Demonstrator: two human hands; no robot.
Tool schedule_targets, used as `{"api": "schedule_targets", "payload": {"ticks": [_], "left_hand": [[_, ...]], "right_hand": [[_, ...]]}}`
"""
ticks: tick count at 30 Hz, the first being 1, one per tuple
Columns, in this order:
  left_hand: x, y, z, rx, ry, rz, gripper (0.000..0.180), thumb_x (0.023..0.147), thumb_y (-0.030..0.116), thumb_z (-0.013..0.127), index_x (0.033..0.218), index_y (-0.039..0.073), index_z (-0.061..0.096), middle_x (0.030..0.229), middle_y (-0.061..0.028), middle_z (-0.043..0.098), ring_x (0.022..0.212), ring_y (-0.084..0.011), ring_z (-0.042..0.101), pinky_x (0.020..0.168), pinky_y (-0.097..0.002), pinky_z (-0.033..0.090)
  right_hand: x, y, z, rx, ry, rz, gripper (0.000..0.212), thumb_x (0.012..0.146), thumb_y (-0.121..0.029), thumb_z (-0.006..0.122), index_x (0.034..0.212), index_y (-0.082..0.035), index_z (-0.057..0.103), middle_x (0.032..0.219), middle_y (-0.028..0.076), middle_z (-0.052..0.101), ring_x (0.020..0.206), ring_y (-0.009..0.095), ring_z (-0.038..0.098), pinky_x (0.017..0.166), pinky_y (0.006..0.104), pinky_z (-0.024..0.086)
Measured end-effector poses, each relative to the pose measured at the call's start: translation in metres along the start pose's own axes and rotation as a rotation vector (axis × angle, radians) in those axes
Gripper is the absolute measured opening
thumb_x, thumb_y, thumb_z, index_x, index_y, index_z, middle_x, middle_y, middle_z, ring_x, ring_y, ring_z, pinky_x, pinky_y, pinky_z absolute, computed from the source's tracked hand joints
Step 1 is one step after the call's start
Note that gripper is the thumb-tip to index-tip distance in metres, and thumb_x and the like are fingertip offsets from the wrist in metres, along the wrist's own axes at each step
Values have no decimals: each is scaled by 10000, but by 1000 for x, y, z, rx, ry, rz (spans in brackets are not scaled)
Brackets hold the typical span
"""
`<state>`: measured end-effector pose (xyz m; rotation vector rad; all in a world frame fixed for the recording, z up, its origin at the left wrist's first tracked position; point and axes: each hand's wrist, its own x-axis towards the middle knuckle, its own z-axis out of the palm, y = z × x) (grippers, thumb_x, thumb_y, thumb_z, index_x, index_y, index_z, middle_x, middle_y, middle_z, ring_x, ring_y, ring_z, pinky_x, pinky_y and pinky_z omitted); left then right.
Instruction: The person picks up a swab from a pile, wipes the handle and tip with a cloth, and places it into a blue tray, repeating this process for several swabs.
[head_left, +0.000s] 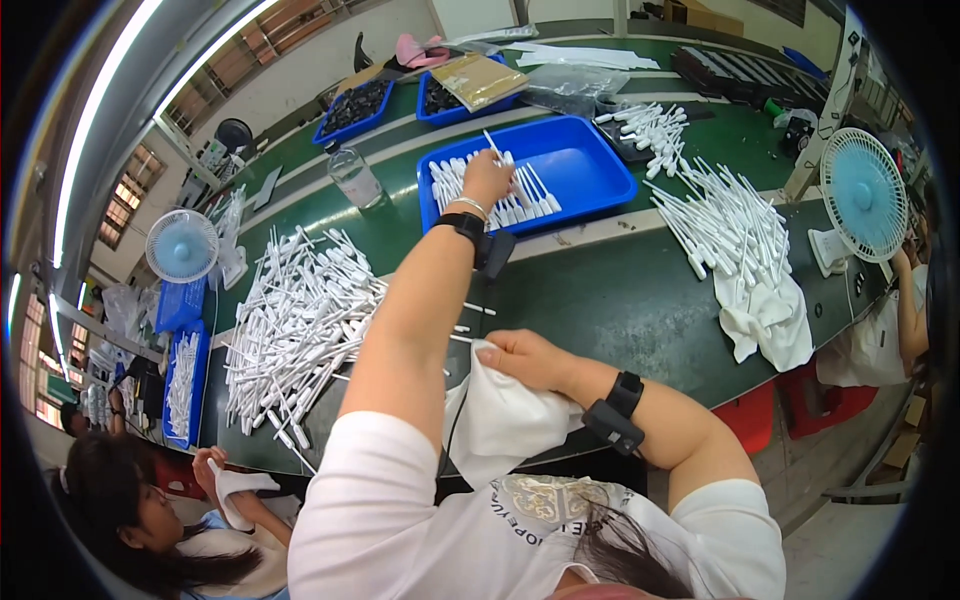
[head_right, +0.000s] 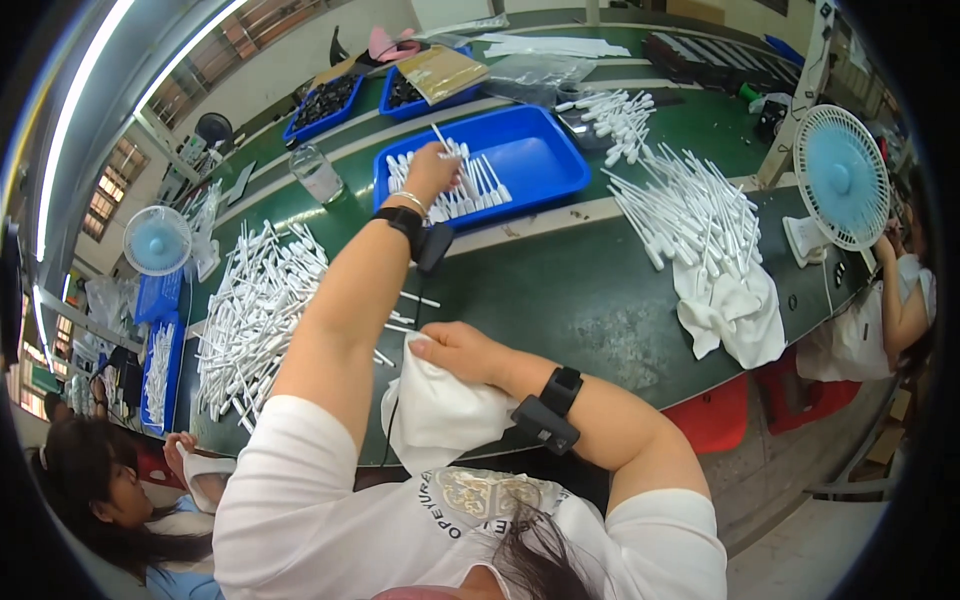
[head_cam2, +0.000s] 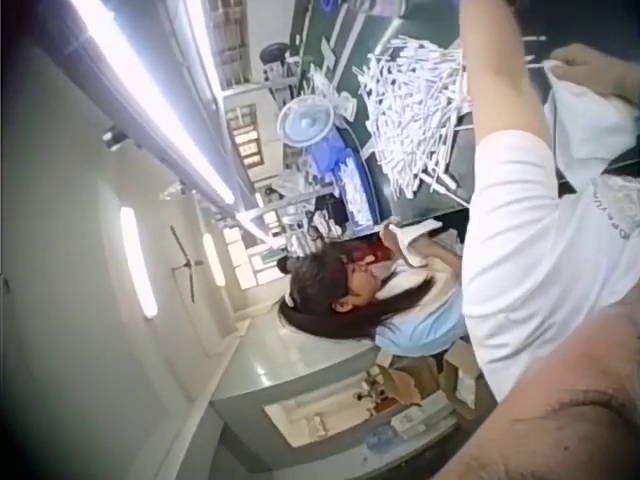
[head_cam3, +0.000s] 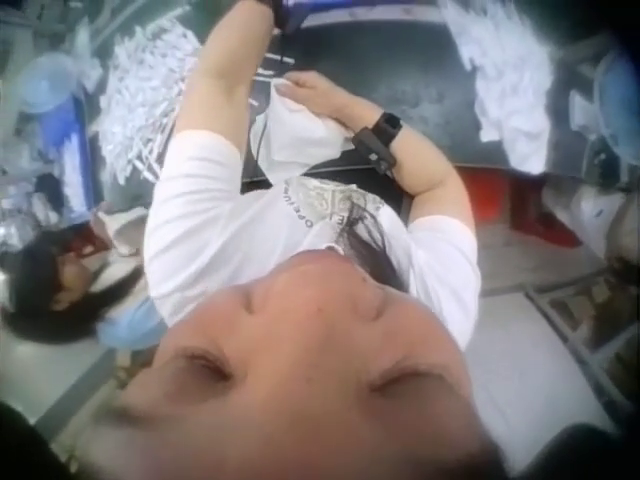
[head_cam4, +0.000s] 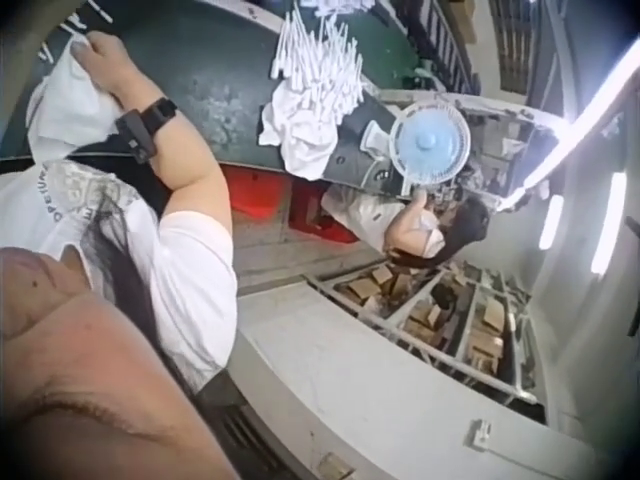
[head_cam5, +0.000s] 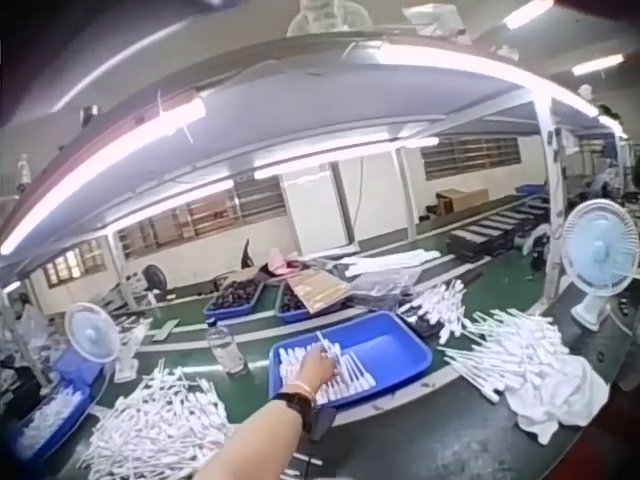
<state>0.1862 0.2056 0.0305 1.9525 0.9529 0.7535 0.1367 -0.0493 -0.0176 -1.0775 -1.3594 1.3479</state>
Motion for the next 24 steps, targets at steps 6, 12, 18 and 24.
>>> {"api": "schedule_targets", "payload": {"ticks": [6, 12, 18, 24], "left_hand": [[7, -12, 15, 251, -243, -82, 212, 736, 143, 580, 731, -67, 608, 589, -132, 617, 487, -214, 616, 504, -309, 504], [-26, -1, -70, 468, -182, 106, 175, 730, 149, 600, 764, -19, 632, 652, -104, 625, 522, -162, 598, 515, -277, 484], [-116, -6, -167, 778, -682, -143, 154, 730, 136, 590, 759, -9, 631, 637, -81, 624, 504, -161, 584, 498, -280, 469], [-193, -16, -183, 903, -612, -229, 199, 720, 192, 641, 714, -4, 611, 598, -85, 604, 498, -170, 580, 487, -300, 454]], "right_hand": [[-10, -6, -2, -44, 13, -37, 320, 897, -317, 509, 772, -23, 531, 649, -18, 466, 628, 65, 392, 569, 256, 372], [3, -3, -3, -48, 19, 25, 224, 897, -241, 515, 806, -39, 546, 682, -64, 472, 633, 30, 401, 556, 220, 374], [-2, -14, -6, 14, 7, 72, 225, 902, -243, 506, 810, -41, 544, 702, -53, 502, 644, 25, 431, 573, 206, 390], [-6, -14, -6, 24, 15, 108, 242, 903, -265, 509, 810, -43, 540, 711, -48, 508, 645, 26, 436, 580, 205, 392]]}}
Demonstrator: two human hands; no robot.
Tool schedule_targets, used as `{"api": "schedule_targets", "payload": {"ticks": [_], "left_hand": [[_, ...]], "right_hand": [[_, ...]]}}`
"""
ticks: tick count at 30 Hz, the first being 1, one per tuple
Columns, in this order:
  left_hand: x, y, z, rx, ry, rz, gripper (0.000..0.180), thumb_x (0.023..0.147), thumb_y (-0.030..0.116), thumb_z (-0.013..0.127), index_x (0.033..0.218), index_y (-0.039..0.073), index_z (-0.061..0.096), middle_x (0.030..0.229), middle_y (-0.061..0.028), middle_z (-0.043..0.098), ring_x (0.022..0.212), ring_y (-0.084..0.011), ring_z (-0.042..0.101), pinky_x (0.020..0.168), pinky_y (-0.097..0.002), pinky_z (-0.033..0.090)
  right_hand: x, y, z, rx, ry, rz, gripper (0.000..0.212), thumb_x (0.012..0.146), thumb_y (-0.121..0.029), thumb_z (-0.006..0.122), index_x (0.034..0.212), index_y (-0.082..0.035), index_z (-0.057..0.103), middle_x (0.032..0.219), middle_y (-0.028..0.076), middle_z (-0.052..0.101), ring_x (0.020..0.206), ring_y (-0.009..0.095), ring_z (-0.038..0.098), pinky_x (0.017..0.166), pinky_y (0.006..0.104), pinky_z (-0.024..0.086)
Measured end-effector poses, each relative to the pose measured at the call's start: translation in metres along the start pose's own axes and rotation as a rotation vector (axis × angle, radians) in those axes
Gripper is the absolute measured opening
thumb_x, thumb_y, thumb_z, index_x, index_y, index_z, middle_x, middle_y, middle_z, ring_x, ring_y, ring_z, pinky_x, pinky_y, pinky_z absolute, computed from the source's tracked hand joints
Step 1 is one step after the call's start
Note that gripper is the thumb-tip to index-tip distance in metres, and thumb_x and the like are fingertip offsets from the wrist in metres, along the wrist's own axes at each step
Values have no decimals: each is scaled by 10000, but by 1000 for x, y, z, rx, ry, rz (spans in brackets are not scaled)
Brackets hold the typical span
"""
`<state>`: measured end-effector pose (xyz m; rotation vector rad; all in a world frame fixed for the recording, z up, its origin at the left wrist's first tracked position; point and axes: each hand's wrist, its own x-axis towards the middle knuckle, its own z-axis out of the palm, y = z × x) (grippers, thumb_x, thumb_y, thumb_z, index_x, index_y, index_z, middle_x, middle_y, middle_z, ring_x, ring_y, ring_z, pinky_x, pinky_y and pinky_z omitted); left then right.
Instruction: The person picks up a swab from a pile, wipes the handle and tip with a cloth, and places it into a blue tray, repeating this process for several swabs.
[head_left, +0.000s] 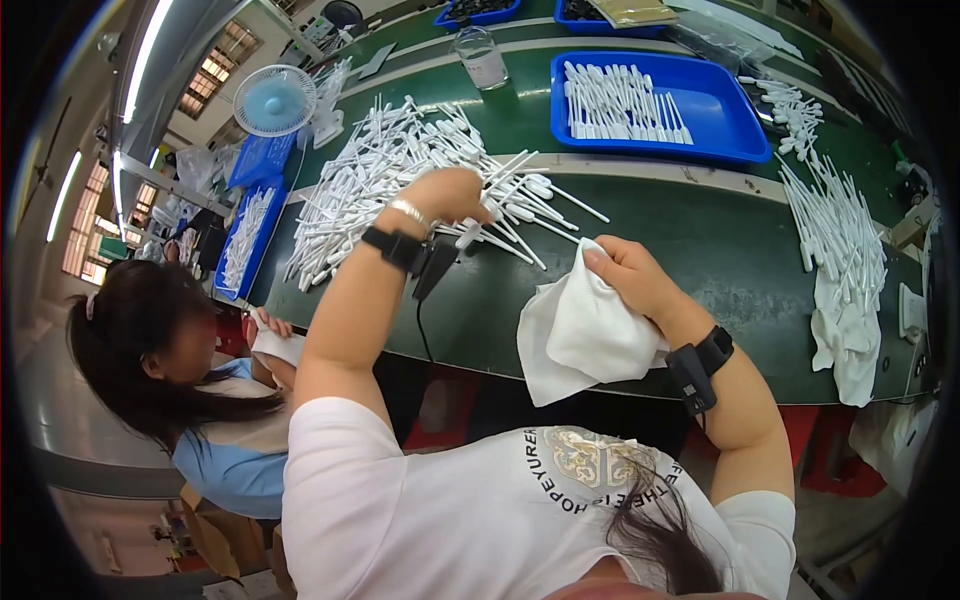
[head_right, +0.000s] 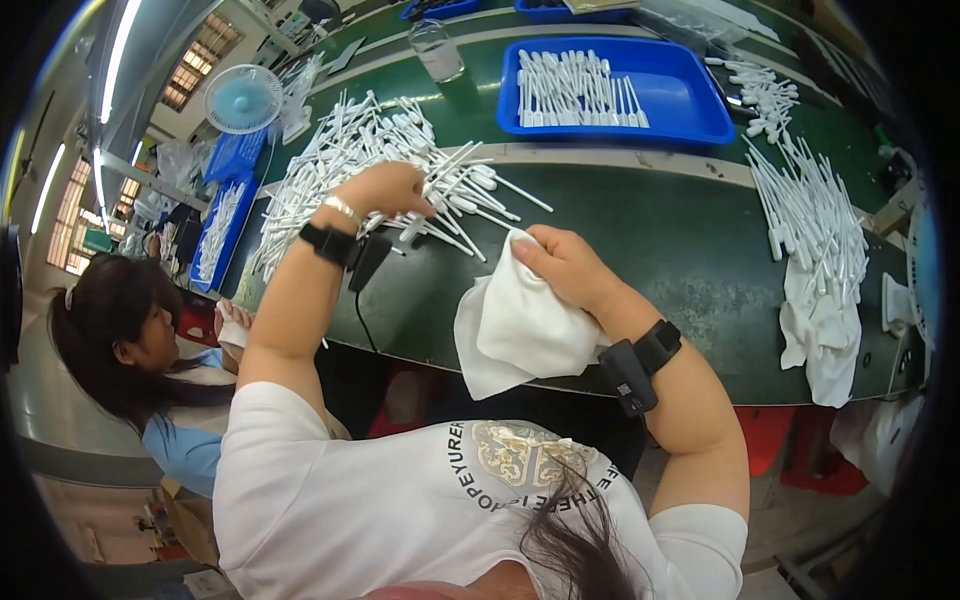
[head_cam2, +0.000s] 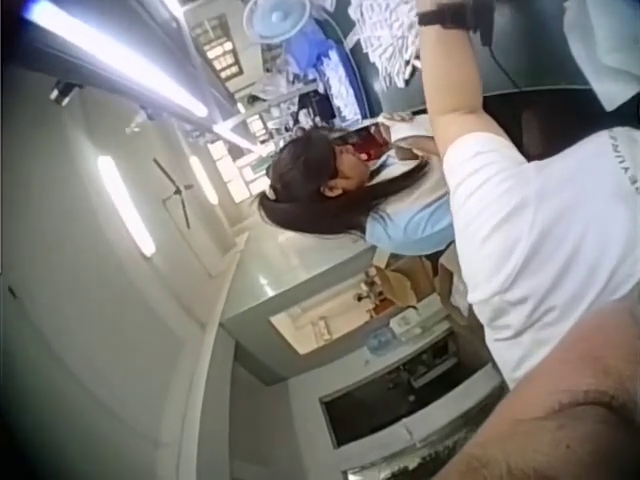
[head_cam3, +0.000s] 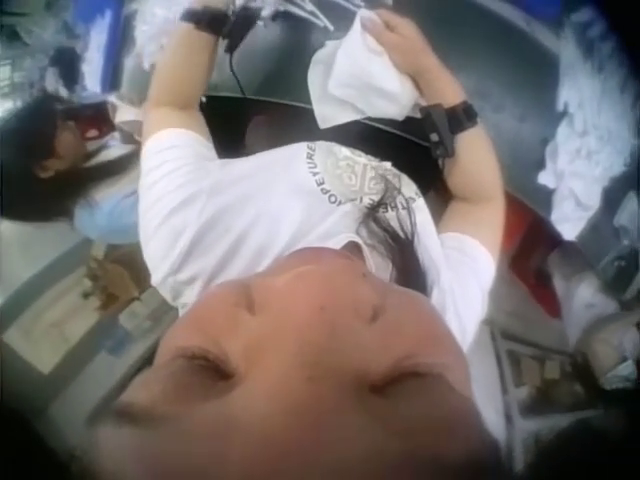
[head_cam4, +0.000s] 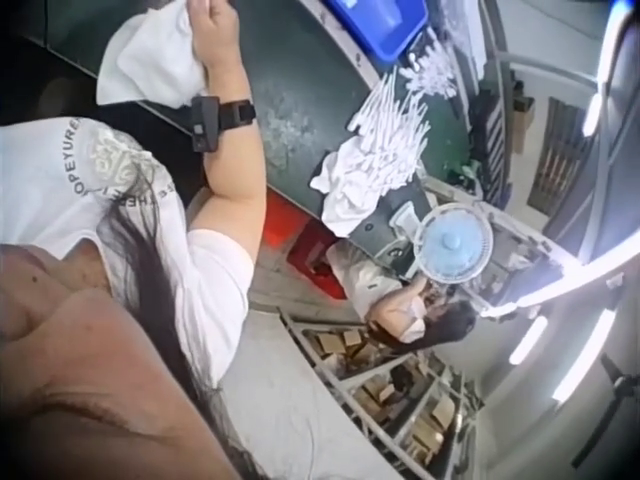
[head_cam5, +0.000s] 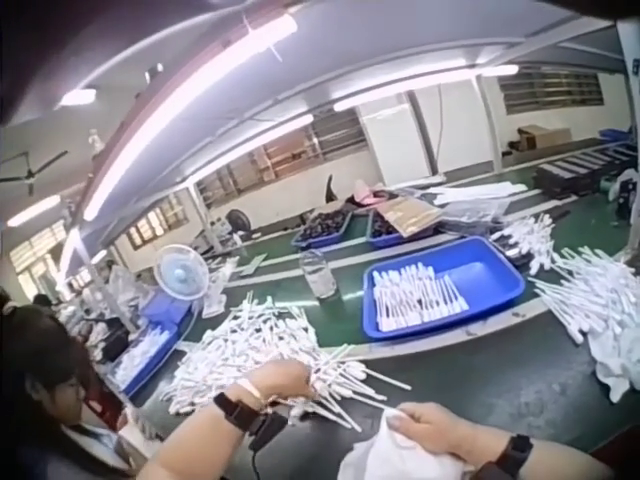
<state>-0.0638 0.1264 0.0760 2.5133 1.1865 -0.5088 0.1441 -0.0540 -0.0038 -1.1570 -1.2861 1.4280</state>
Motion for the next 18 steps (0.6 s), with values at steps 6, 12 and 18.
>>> {"api": "schedule_targets", "payload": {"ticks": [6, 12, 18], "left_hand": [[-26, -20, 35, 67, -24, -94, 381, 683, 382, 672, 701, 5, 622, 616, -130, 594, 536, -254, 581, 519, -363, 458], [-40, -8, 39, -638, 41, 78, 208, 782, 214, 631, 798, 7, 620, 673, -51, 613, 512, -117, 561, 480, -237, 440], [-37, 60, 49, -1272, -81, 372, 167, 848, 125, 539, 952, 3, 588, 784, -27, 606, 593, -67, 562, 513, -192, 452]], "right_hand": [[-1, -6, 6, 20, 0, -8, 236, 904, -265, 509, 827, -45, 544, 723, -46, 511, 648, 24, 437, 585, 198, 390], [-2, -7, -1, 153, 13, 25, 226, 911, -253, 497, 862, -39, 552, 753, -36, 536, 667, 29, 469, 606, 198, 411], [5, -4, -11, 552, 225, -77, 204, 919, -209, 480, 910, -23, 564, 814, -8, 579, 719, 43, 516, 649, 206, 440]]}}
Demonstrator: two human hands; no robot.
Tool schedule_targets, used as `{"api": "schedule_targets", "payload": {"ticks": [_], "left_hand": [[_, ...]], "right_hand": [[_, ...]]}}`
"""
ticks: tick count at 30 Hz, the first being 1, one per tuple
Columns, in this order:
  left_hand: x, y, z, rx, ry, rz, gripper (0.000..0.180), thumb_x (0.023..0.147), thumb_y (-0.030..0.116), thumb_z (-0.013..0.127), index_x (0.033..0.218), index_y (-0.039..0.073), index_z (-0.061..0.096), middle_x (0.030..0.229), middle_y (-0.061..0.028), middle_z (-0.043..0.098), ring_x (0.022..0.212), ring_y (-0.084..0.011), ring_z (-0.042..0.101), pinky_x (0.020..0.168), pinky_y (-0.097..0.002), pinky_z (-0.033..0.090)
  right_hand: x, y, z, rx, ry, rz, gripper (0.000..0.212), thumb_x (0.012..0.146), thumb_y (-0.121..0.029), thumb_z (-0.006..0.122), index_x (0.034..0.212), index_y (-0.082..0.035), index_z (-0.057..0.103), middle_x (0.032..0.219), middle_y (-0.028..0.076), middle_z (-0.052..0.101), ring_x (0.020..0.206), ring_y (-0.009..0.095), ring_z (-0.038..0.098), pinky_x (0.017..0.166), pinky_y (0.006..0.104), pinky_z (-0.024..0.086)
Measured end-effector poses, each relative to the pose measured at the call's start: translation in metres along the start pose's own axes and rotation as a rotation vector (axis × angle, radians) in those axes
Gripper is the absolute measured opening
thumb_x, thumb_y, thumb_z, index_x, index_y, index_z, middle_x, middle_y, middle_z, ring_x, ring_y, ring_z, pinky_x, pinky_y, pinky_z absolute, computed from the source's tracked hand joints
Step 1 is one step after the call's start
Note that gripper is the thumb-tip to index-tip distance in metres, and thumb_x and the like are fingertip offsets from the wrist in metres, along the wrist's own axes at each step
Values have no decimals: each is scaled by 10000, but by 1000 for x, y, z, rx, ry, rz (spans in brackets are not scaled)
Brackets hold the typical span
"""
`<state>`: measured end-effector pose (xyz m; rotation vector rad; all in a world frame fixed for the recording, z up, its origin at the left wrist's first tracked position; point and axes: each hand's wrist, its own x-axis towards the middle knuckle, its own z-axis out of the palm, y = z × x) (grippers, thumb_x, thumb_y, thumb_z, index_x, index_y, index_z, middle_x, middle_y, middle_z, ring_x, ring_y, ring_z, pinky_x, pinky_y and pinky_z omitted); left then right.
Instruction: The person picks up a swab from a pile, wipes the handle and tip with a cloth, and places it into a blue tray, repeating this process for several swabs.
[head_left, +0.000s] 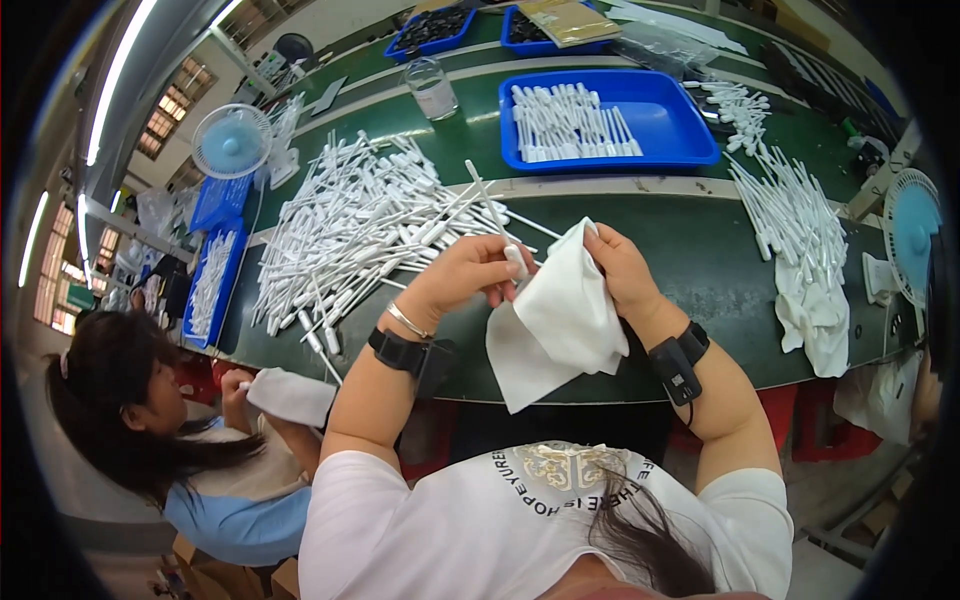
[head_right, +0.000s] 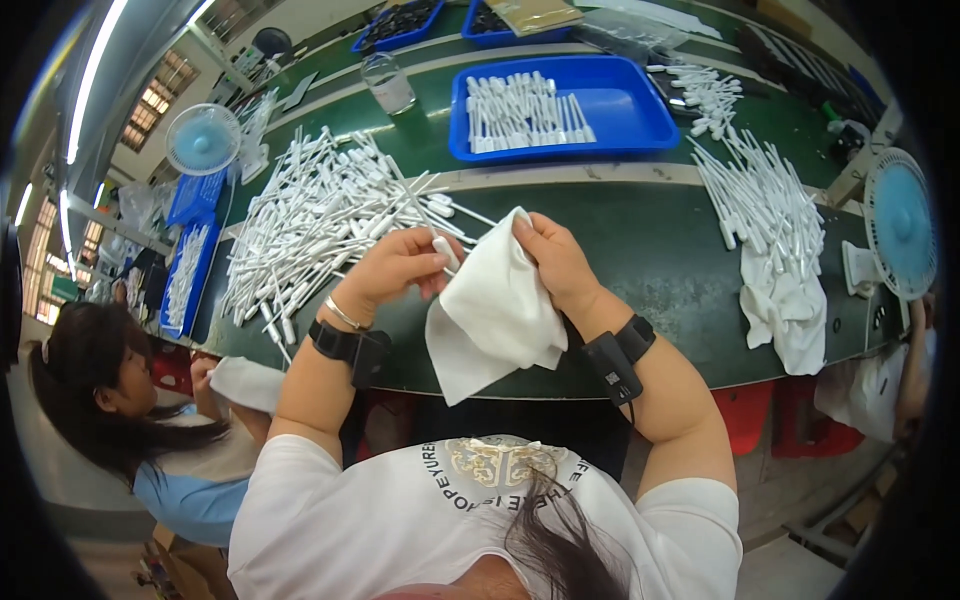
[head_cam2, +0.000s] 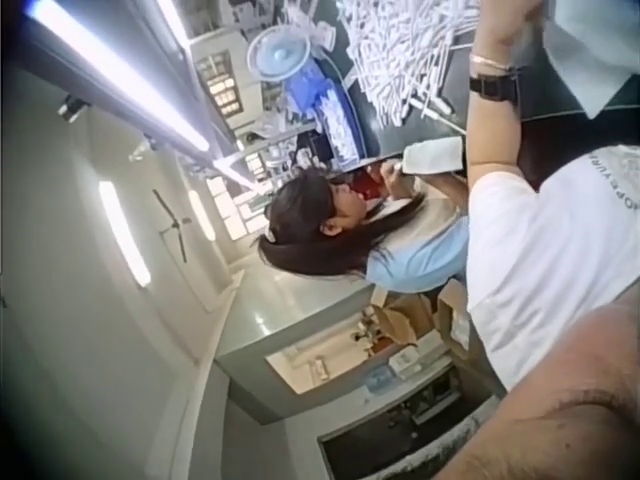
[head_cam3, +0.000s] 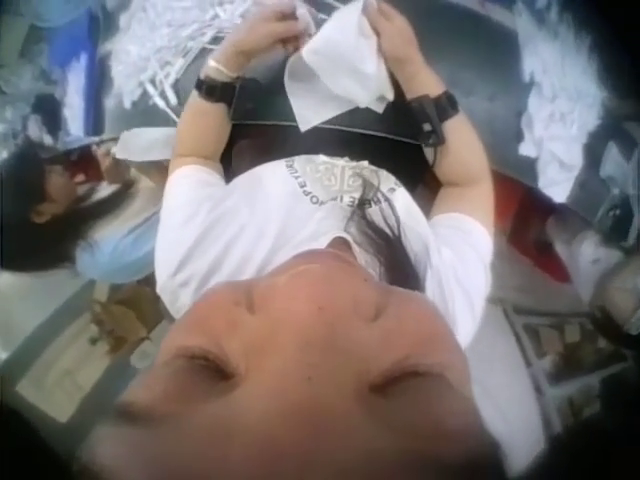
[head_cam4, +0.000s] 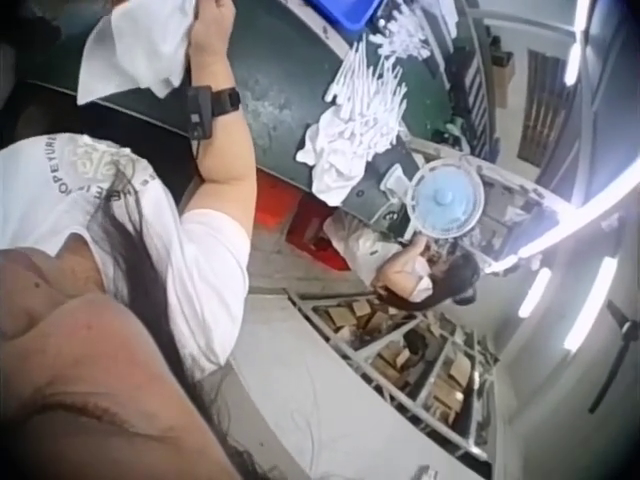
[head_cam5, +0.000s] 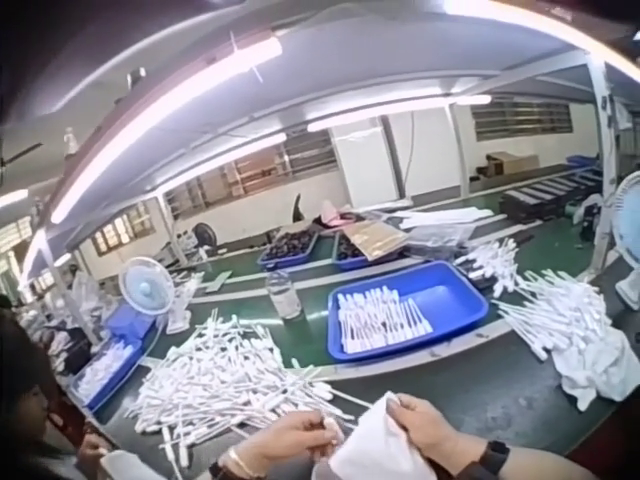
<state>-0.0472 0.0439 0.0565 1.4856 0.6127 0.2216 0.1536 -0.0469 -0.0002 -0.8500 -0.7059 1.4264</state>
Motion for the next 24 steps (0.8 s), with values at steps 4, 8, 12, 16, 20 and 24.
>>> {"api": "schedule_targets", "payload": {"ticks": [4, 8, 12, 16, 20, 24], "left_hand": [[22, -10, 16, -199, -22, 38, 196, 854, 112, 522, 1011, 0, 554, 834, -41, 599, 623, -70, 564, 530, -199, 464], [29, -21, 10, -202, 90, 31, 202, 858, 122, 526, 1022, 6, 544, 846, -45, 595, 621, -72, 559, 534, -204, 467], [29, -26, 3, -285, 134, 7, 202, 864, 152, 532, 1003, 6, 550, 836, -47, 596, 597, -77, 552, 524, -203, 463], [32, -29, 1, -326, 152, 12, 202, 872, 182, 532, 967, 8, 566, 802, -44, 596, 558, -77, 540, 494, -195, 450], [30, -34, 0, -289, 139, 72, 200, 879, 199, 525, 917, 13, 588, 772, -42, 600, 527, -69, 525, 459, -183, 426], [30, -36, 9, -280, 138, 76, 205, 882, 204, 524, 883, 13, 600, 759, -40, 604, 508, -61, 509, 436, -177, 402]], "right_hand": [[2, -6, -12, -191, 91, -87, 209, 912, -201, 492, 951, -13, 573, 831, 0, 586, 725, 48, 518, 650, 202, 436], [4, -15, -18, -459, 124, -119, 226, 894, -207, 521, 978, -6, 579, 832, -1, 582, 708, 50, 503, 632, 190, 417], [4, -22, -22, -657, 118, -74, 220, 866, -212, 565, 937, -5, 580, 804, -12, 564, 682, 51, 481, 610, 180, 394], [0, -32, -31, -800, 214, -205, 201, 817, -202, 621, 866, -13, 571, 756, -23, 539, 659, 53, 467, 587, 188, 386], [-23, -62, -5, -1158, 124, -206, 208, 757, -189, 668, 816, -24, 556, 716, -22, 523, 658, 54, 483, 571, 217, 397], [-29, -45, 19, -1570, 98, -389, 222, 709, -183, 688, 810, -32, 560, 704, -10, 531, 662, 66, 515, 557, 267, 415]]}}
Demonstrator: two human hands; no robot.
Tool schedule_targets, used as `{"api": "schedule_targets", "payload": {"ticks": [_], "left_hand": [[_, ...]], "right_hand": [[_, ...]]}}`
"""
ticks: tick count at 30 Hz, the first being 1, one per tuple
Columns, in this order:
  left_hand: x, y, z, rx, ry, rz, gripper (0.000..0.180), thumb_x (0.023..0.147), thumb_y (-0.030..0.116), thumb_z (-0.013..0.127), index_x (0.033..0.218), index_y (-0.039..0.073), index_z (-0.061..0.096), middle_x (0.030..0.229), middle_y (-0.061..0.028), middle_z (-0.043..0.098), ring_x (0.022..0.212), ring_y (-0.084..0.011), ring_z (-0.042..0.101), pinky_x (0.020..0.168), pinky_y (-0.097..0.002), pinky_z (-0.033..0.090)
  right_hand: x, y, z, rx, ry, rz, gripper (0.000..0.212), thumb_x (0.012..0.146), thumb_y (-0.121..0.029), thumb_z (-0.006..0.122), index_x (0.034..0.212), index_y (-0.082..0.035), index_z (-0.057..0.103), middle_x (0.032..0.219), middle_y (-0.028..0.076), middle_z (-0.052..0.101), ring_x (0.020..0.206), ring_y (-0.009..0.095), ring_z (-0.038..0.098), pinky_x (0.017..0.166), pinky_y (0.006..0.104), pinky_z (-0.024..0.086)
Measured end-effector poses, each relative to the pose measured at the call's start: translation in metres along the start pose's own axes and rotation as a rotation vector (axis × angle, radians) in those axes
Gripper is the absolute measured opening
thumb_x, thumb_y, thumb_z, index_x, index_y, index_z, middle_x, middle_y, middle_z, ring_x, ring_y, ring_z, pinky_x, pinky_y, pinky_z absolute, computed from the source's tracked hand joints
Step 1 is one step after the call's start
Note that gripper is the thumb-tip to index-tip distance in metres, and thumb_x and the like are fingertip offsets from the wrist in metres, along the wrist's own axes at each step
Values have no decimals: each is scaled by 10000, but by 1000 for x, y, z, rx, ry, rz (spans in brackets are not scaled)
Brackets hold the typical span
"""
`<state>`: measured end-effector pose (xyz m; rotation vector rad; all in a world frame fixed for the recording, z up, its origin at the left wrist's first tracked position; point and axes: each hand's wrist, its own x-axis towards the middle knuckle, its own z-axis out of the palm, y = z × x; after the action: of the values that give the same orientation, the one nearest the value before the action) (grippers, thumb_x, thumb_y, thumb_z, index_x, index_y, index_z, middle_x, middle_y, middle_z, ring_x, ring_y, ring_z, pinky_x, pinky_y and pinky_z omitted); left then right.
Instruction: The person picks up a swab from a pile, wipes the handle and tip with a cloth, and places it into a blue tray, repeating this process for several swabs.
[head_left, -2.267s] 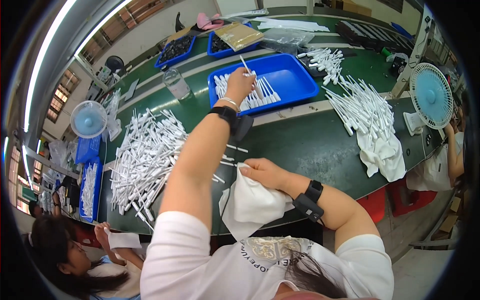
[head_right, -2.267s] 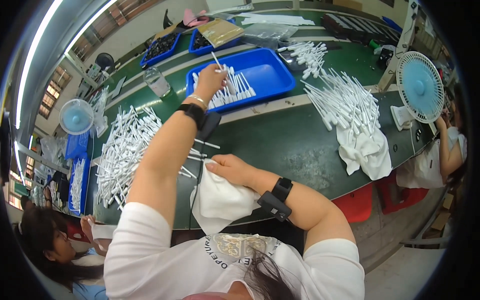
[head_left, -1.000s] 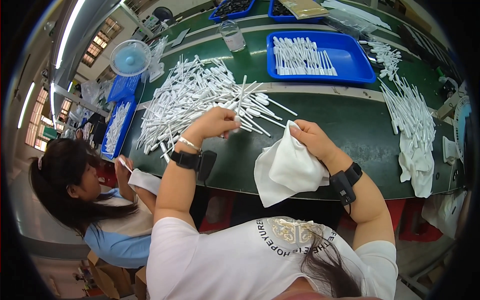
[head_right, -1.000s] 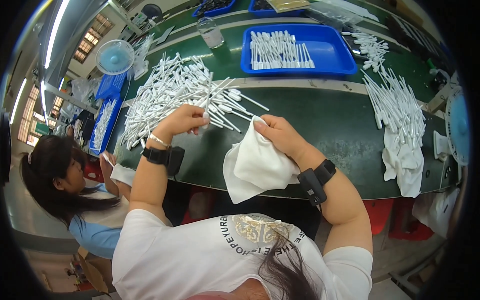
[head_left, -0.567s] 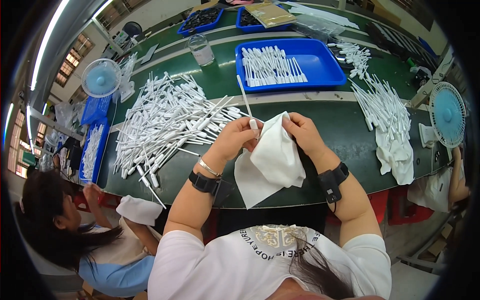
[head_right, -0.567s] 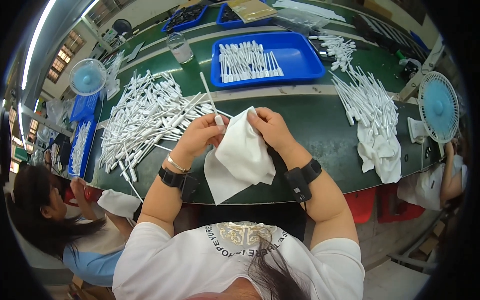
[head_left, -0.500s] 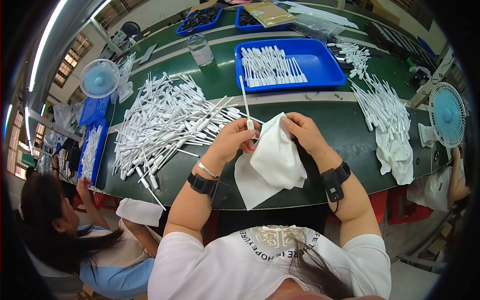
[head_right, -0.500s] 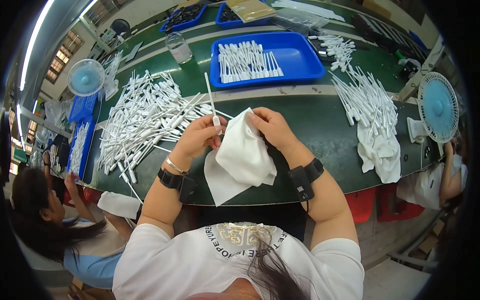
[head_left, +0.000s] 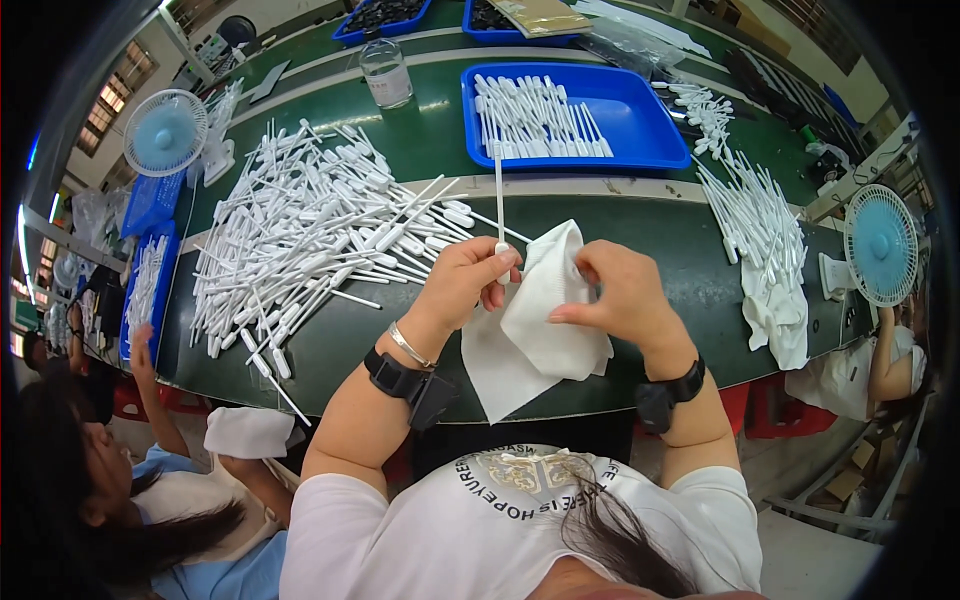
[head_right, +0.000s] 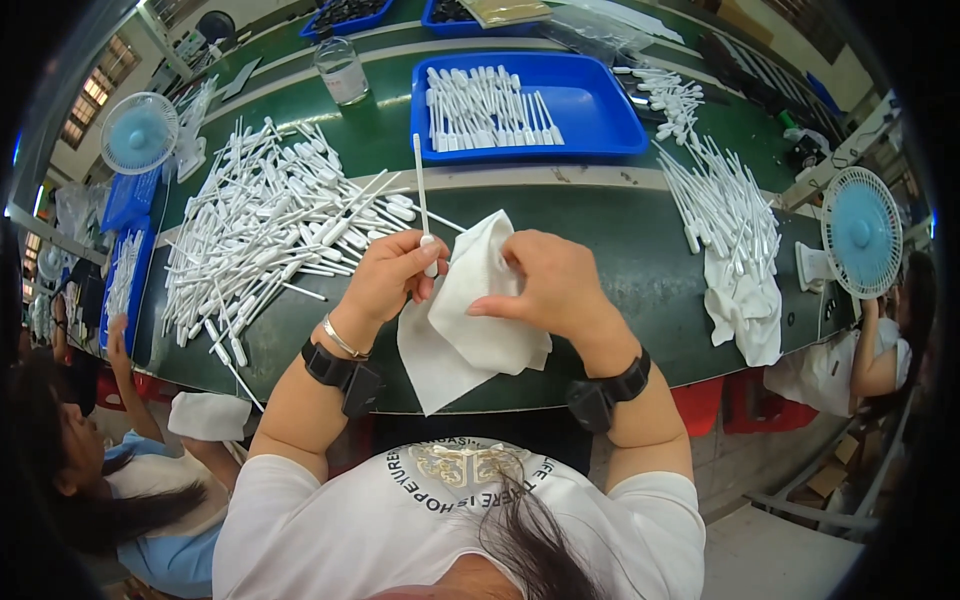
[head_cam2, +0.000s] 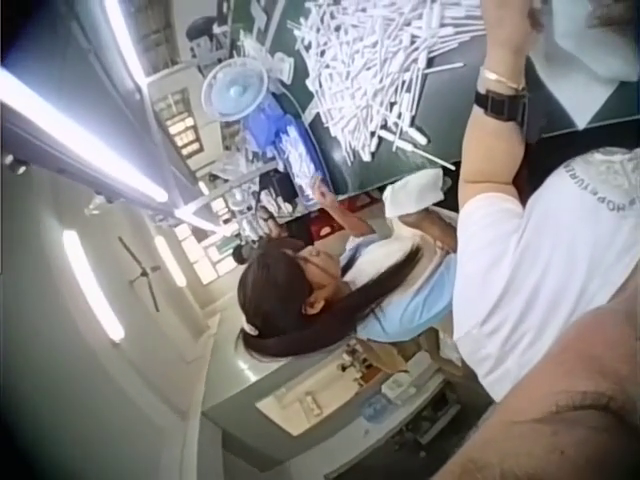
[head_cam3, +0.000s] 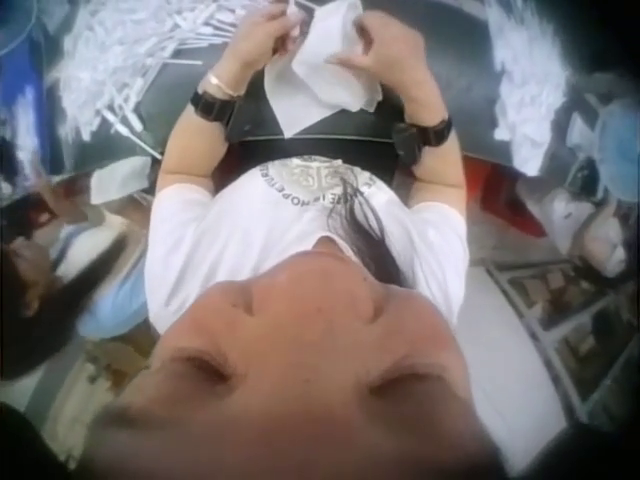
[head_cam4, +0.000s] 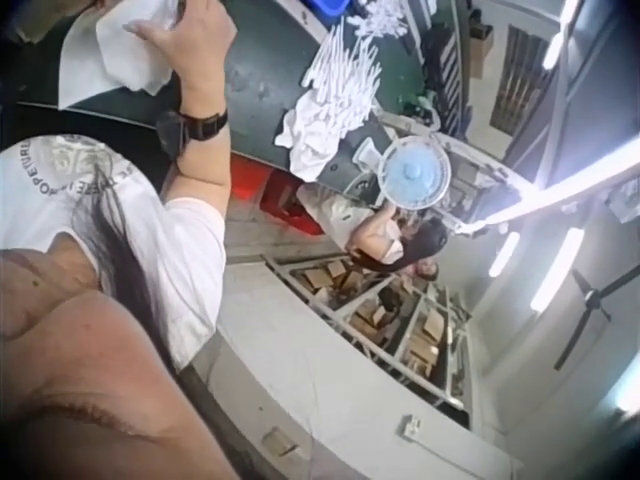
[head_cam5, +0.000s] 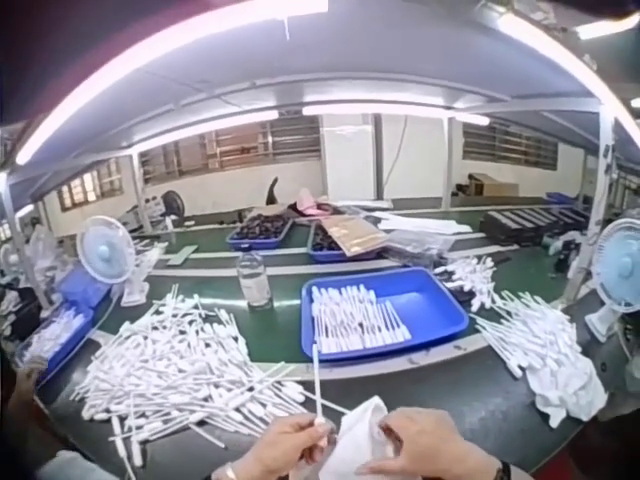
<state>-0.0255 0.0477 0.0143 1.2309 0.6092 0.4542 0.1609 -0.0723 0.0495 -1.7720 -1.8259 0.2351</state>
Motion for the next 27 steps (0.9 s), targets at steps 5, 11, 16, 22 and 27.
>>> {"api": "schedule_targets", "payload": {"ticks": [5, 11, 16, 22, 27], "left_hand": [[-3, 1, 6, -17, -25, -12, 206, 877, 200, 531, 871, 7, 602, 750, -39, 601, 493, -62, 497, 427, -177, 386], [-9, 3, 0, -59, -54, -3, 200, 875, 193, 531, 875, 7, 602, 741, -43, 596, 489, -67, 488, 430, -178, 383], [-18, 16, -2, -57, -81, 22, 194, 874, 183, 528, 881, 3, 598, 746, -57, 601, 489, -72, 485, 436, -180, 386], [-22, 28, 11, 11, -11, 81, 193, 860, 177, 536, 873, -2, 606, 728, -58, 598, 500, -81, 489, 450, -188, 381], [-22, 43, 44, -18, -122, 68, 203, 859, 164, 533, 882, -28, 592, 732, -76, 597, 503, -85, 487, 446, -190, 380]], "right_hand": [[-3, 17, 23, 65, -91, -44, 249, 757, -209, 661, 917, -34, 583, 806, 17, 594, 722, 115, 568, 620, 309, 456], [3, 26, 33, 1379, -311, 396, 308, 852, -220, 561, 1086, -21, 545, 975, 73, 609, 861, 179, 591, 787, 319, 466], [10, 24, 33, 1760, -332, 466, 310, 877, -182, 509, 1135, -10, 519, 1022, 100, 600, 936, 199, 589, 866, 328, 452], [14, 61, 40, 1415, -358, 423, 292, 823, -148, 574, 1073, -1, 550, 946, 71, 609, 831, 140, 585, 742, 282, 477], [19, 46, 32, 1049, -332, 230, 277, 772, -147, 629, 997, 1, 566, 877, 45, 601, 779, 82, 544, 682, 240, 458]]}}
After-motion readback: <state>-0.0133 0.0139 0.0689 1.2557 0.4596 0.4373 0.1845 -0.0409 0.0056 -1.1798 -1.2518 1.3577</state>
